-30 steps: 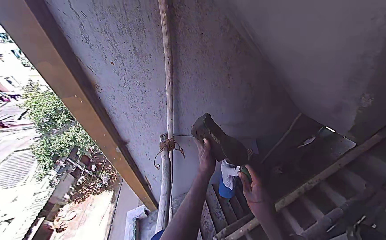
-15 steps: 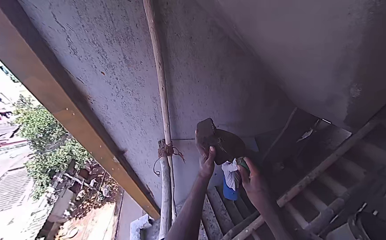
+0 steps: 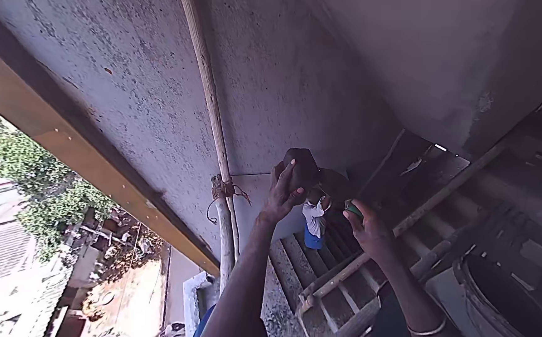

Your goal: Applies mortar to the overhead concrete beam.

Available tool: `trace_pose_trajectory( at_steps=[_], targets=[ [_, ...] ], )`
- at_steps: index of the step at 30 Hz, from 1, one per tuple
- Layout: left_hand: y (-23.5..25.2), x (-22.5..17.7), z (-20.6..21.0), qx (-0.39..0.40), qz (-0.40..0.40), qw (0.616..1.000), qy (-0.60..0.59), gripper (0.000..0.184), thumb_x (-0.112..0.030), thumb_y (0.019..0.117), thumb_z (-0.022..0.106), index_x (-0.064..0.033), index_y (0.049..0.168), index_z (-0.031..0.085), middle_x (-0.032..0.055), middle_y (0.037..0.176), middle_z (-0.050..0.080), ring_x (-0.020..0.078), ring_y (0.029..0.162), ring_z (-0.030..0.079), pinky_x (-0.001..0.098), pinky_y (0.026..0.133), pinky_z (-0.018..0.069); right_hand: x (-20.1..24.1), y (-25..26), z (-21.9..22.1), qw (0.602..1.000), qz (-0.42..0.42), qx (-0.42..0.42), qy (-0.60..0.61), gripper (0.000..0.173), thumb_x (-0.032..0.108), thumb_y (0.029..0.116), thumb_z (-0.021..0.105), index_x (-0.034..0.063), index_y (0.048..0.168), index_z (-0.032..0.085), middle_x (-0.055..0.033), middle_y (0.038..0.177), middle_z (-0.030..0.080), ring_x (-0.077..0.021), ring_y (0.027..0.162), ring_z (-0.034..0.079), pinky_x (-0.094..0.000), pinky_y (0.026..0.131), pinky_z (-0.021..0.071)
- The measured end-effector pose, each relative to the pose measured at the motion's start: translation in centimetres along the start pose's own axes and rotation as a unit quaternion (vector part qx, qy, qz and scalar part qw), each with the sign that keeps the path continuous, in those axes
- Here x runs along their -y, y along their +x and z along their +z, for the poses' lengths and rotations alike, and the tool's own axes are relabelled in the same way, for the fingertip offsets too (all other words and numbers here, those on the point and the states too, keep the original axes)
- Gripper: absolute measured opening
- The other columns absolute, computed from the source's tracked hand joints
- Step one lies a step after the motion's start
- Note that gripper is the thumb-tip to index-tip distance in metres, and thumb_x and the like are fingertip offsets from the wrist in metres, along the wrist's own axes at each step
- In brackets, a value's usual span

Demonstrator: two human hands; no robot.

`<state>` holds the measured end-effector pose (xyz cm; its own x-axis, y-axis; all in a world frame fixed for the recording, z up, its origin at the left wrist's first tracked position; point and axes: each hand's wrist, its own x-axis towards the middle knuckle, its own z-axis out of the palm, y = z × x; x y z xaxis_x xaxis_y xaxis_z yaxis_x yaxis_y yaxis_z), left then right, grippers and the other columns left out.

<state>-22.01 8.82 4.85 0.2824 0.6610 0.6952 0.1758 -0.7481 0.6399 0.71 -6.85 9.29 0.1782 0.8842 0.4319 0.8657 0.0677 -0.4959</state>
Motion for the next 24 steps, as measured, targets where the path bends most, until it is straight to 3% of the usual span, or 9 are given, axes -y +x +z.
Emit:
trace_pose_trajectory(
  at_steps=[5,10,14,16,18,20,22,23,24],
  targets=[
    [0.0,0.5,0.1,0.062,0.005,0.996,0.063,0.069,-0.064,0.0961,0.053,-0.0344,0.157,0.040,0.0195,0.158,0.037,0.0347,0.146,0.037,0.0591,0.118,0.0322,-1.3,-0.6,-0.7,1.000,0.010,0.006,-0.002,0.031,0.021,0.0969,0.068,0.0000,0.120,0.071,-0.0189,0.103,0.074,-0.0335,0.094,0.073,-0.0535,0.087,0.0573],
    [0.1,0.6,0.1,0.075,0.045,0.988,0.125,0.061,-0.065,0.0974,0.050,-0.0375,0.152,0.047,0.0243,0.153,0.043,0.0404,0.138,0.045,0.0642,0.109,0.0387,-2.7,-1.1,-0.6,1.000,0.008,0.000,-0.007,0.030,0.022,0.0959,0.068,0.0012,0.117,0.072,-0.0171,0.100,0.074,-0.0314,0.091,0.073,-0.0526,0.085,0.0577],
    [-0.3,0.9,0.5,0.101,0.057,0.980,0.164,0.057,-0.061,0.0981,0.050,-0.0436,0.152,0.044,0.0277,0.151,0.044,0.0474,0.136,0.046,0.0699,0.105,0.0374,-3.2,-1.1,-0.7,0.999,0.014,-0.026,0.024,0.031,0.018,0.0951,0.068,-0.0014,0.118,0.071,-0.0198,0.103,0.074,-0.0330,0.095,0.073,-0.0531,0.088,0.0569],
    [-0.9,1.8,1.4,0.102,0.018,0.990,0.095,0.065,-0.059,0.0972,0.051,-0.0315,0.156,0.044,0.0259,0.153,0.042,0.0419,0.140,0.043,0.0641,0.112,0.0359,-3.5,-1.0,-0.8,0.998,0.019,-0.045,0.031,0.032,0.018,0.0951,0.069,-0.0027,0.119,0.070,-0.0209,0.103,0.074,-0.0336,0.094,0.073,-0.0534,0.088,0.0569],
    [-1.5,2.3,2.7,0.078,-0.052,0.994,-0.064,0.075,-0.045,0.0953,0.058,-0.0079,0.158,0.037,0.0231,0.155,0.041,0.0279,0.143,0.043,0.0456,0.119,0.0370,-4.2,-1.0,-0.5,0.996,0.019,-0.070,0.047,0.033,0.018,0.0945,0.069,-0.0046,0.119,0.070,-0.0221,0.103,0.073,-0.0341,0.094,0.072,-0.0528,0.088,0.0570],
    [-2.2,1.3,4.1,0.035,-0.165,0.951,-0.258,0.073,-0.024,0.0988,0.056,0.0024,0.158,0.022,0.0174,0.151,0.048,0.0154,0.130,0.057,0.0337,0.109,0.0496,-5.3,-0.9,0.1,0.994,0.021,-0.094,0.059,0.033,0.019,0.0938,0.068,-0.0045,0.117,0.070,-0.0220,0.102,0.073,-0.0337,0.093,0.072,-0.0532,0.087,0.0572],
    [-2.9,0.0,5.2,-0.001,-0.309,0.865,-0.395,0.060,-0.025,0.1081,0.038,-0.0068,0.160,0.016,0.0126,0.140,0.057,0.0154,0.115,0.065,0.0358,0.097,0.0568,-6.2,-0.8,0.5,0.992,0.041,-0.102,0.062,0.033,0.017,0.0945,0.068,-0.0046,0.119,0.070,-0.0231,0.104,0.073,-0.0356,0.095,0.072,-0.0555,0.089,0.0558],
    [-3.2,-0.5,5.7,-0.020,-0.372,0.814,-0.445,0.052,-0.033,0.1112,0.031,-0.0116,0.158,0.025,0.0129,0.129,0.065,0.0199,0.108,0.069,0.0406,0.090,0.0596,-6.8,-0.9,0.7,0.991,0.054,-0.105,0.059,0.032,0.016,0.0952,0.068,-0.0044,0.120,0.069,-0.0237,0.105,0.072,-0.0368,0.097,0.071,-0.0566,0.090,0.0552],
    [-3.5,-0.7,6.2,-0.031,-0.412,0.765,-0.494,0.049,-0.041,0.1117,0.024,-0.0127,0.149,0.041,0.0144,0.117,0.071,0.0248,0.101,0.072,0.0452,0.086,0.0609,-7.4,-1.0,1.0,0.990,0.065,-0.110,0.054,0.032,0.015,0.0954,0.069,-0.0043,0.121,0.069,-0.0243,0.106,0.072,-0.0380,0.098,0.071,-0.0576,0.090,0.0547]
  ],
)
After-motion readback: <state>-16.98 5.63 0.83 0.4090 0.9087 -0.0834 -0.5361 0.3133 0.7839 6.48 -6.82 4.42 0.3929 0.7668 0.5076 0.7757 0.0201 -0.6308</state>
